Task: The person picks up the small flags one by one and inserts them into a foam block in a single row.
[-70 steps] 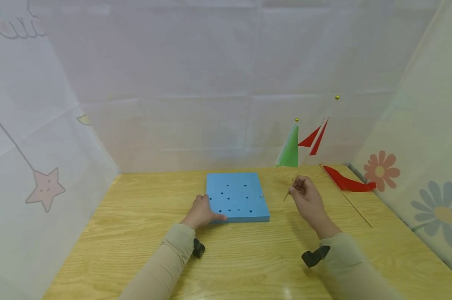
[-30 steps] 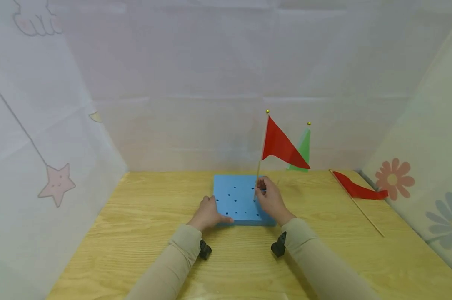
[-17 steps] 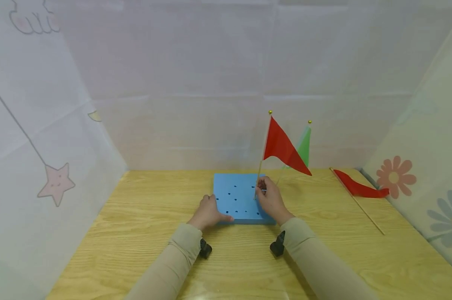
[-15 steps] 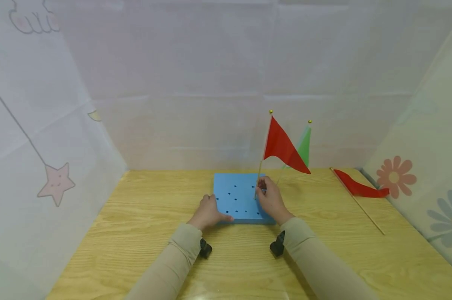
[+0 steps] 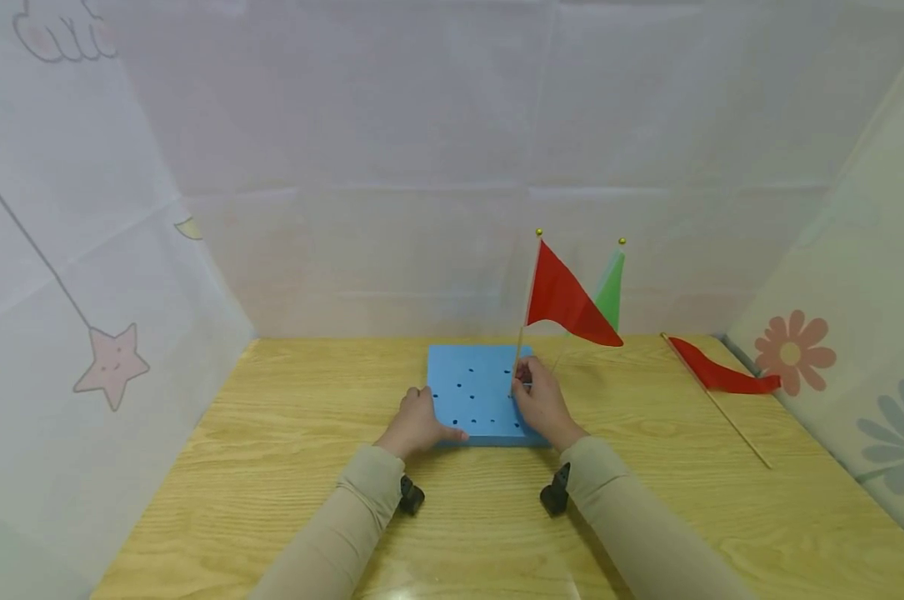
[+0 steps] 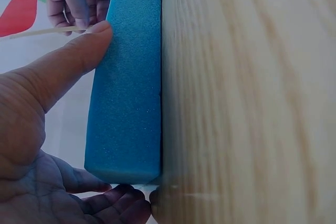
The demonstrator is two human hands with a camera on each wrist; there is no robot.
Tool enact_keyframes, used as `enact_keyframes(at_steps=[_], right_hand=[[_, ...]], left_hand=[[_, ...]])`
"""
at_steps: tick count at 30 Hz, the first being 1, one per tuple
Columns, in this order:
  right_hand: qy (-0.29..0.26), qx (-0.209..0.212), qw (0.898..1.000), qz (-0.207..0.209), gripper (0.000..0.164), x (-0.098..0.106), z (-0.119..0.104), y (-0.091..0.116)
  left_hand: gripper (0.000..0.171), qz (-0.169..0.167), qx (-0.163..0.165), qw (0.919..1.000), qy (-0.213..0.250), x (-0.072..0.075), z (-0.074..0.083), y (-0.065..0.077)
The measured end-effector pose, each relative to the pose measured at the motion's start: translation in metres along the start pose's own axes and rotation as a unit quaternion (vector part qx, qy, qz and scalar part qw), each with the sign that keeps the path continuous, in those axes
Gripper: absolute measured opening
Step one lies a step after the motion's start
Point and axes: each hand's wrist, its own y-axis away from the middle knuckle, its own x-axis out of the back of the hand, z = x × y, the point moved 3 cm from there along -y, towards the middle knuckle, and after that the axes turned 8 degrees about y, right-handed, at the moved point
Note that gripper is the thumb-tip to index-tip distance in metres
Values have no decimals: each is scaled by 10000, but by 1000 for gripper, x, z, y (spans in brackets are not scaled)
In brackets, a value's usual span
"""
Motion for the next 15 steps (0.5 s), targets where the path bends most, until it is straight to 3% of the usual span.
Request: enact_keyframes(at_steps=[15], right_hand=[[122,-37,9997,-217,9,-4,2,3]], left_hand=[[114,-19,-9,10000,-34,-1,-2,-1]])
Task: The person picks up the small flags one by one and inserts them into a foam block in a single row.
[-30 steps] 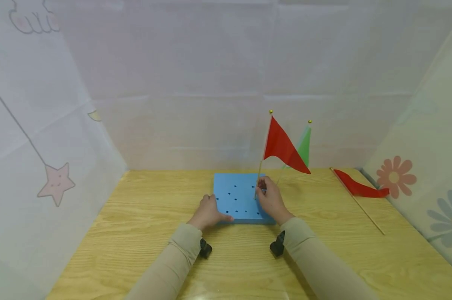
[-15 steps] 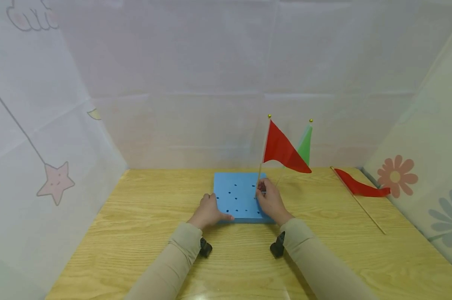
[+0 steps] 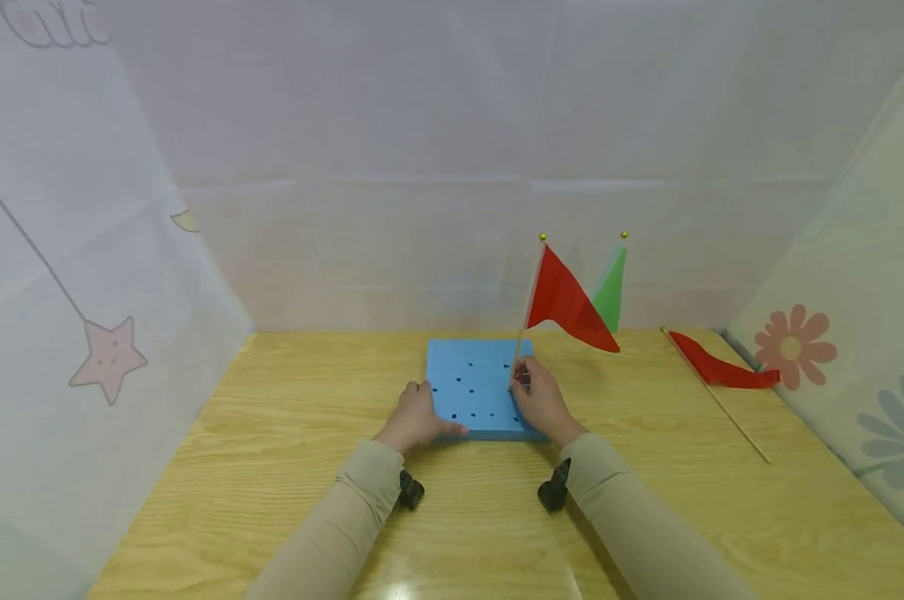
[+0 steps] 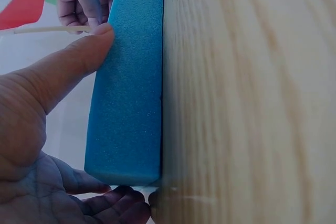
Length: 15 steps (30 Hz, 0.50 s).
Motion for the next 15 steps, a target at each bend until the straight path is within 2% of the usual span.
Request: enact_keyframes(at_steps=[5,15], right_hand=[[37,-44,10000,14,8,1,0,0],[87,-163,9998,80,9,-2,2,2]], left_hand=[[114,43,20,10000,-10,1,3,0],[115,4,49,10000,71,-2,-1,0]])
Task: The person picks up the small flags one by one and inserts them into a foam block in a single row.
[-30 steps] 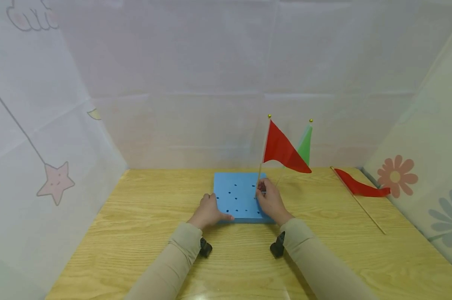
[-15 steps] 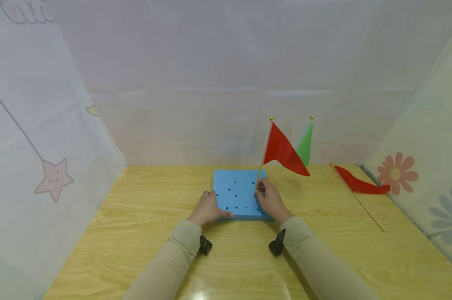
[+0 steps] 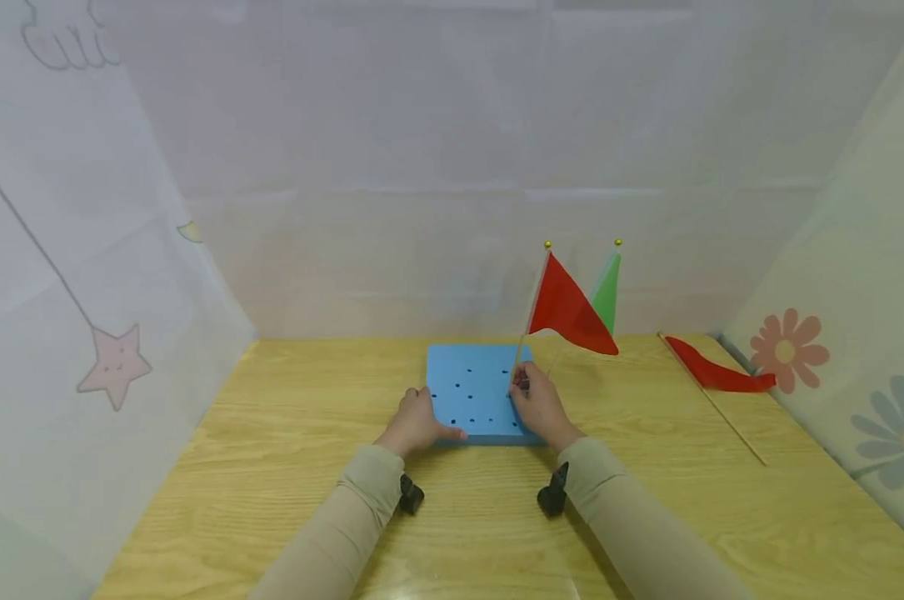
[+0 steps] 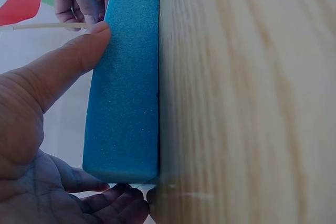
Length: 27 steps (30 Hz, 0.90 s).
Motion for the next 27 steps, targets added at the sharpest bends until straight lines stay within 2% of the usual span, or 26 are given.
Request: enact_keyframes(at_steps=[8,16,22,27], right_hand=[[-99,-160,9998,36,19,3,-2,7],[-30,-345,9994,-79,27,17,4,15],[-57,-191,9997,-165,28,34,15,18],[142,-99,9993,-321,27,51,27,21]], left_hand=[[116,-20,-16,9999,98,0,1,3],[116,-34,-47,9999,115,1,-3,0],[116,-70,-53,9998,198,2,0,3],[114,-74,-32,9998,197,3,2,5]])
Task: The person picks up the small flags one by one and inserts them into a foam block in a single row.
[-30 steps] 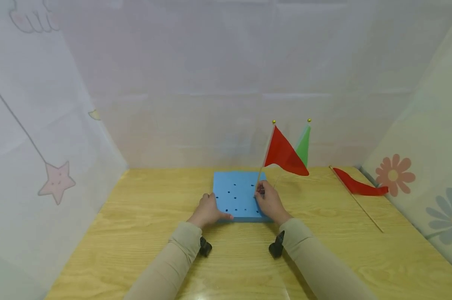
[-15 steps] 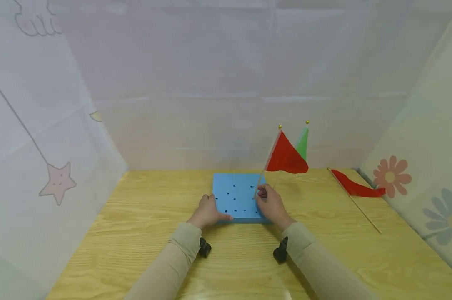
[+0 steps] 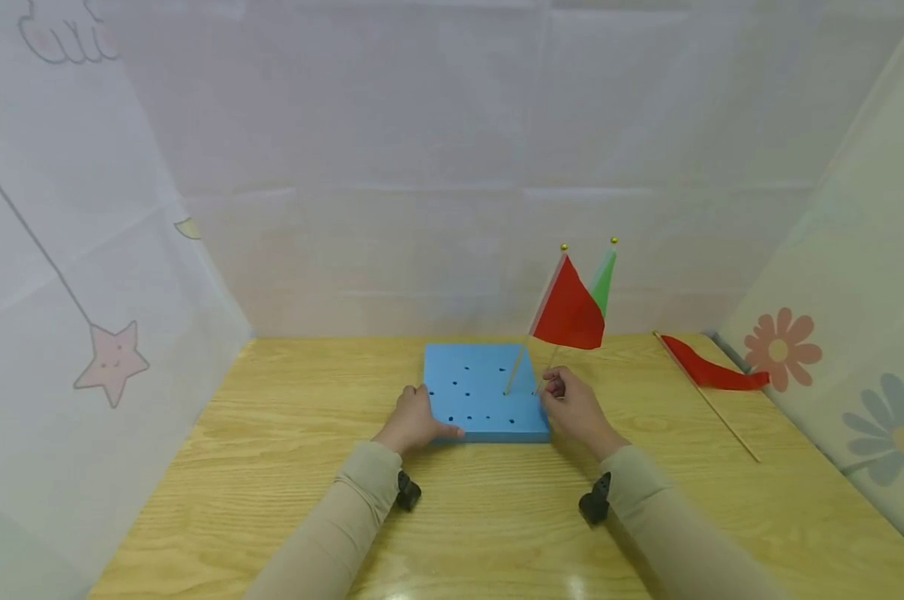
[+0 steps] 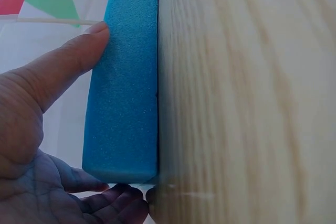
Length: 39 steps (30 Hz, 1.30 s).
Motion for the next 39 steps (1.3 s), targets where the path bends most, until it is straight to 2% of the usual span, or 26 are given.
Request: enact_keyframes(at_steps=[15,27,39], right_hand=[[386,-133,9990,-189,36,37,32,15],[724,-527,9958,-167,46,65,71,16],[1028,-1006,9895,-129,51,105,105,36]], left_hand=[[112,-30,0,10000,6,-3,-4,-1],[113,-12,20,10000,10,1,-1,-1],[113,-48,62,10000,-39,1,0,-1]])
